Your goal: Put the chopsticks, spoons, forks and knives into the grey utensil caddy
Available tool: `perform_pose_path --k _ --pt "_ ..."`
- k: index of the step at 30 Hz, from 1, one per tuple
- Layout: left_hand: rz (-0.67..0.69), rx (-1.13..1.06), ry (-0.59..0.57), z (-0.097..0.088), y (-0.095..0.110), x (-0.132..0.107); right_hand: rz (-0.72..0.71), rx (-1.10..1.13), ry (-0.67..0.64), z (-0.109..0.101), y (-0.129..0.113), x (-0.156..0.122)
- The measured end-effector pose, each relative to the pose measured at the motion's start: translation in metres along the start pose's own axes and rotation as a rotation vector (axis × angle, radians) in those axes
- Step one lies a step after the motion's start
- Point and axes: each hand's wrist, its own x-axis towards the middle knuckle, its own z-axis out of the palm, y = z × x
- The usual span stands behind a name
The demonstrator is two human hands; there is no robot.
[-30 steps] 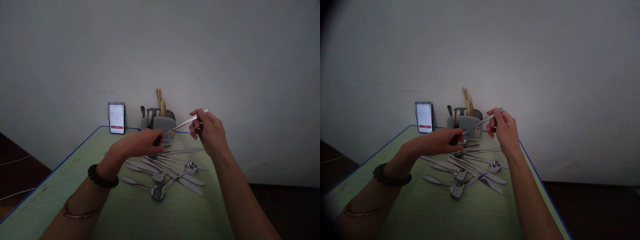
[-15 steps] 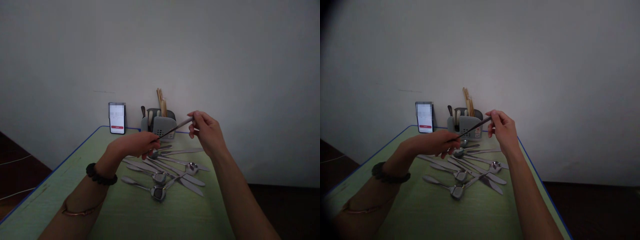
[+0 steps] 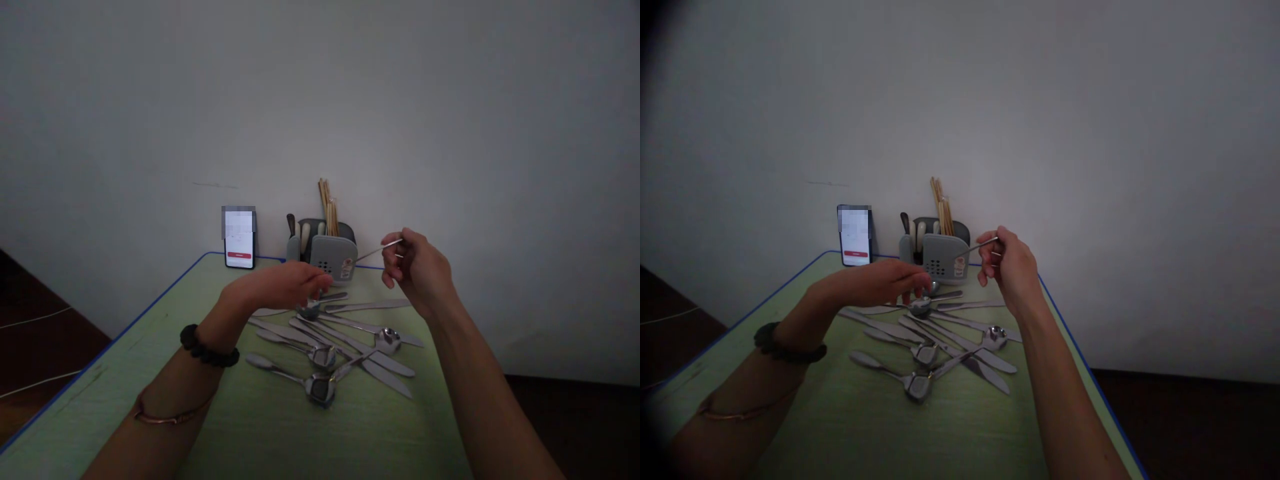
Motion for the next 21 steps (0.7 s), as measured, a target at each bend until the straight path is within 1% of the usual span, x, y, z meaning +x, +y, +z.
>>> perform_pose_path --k 3,5,7,11,17,21 --pt "0.108 0.06 0.07 -0.002 0.005 -0.002 -0.009 0.048 0.019 0.002 -0.003 0.0" --pt "0.17 0.073 0.127 -0.004 0.009 -0.003 -0.012 0.061 0.007 0.004 -0.003 -0.001" --pt "0.204 0.06 0.191 -0.005 0.011 -0.004 -0.002 0.055 -0.022 0.005 -0.002 -0.001" --pt "0.233 0.048 0.296 -0.005 0.011 -0.003 0.034 -0.013 -0.13 0.005 0.001 -0.001" --pt "0.272 0.132 0.407 -0.003 0.006 0.0 0.068 -0.2 -0.362 0.003 -0.001 -0.009" --pt "0.278 0.19 0.454 -0.002 0.004 0.001 0.04 -0.315 -0.445 0.004 -0.005 -0.013"
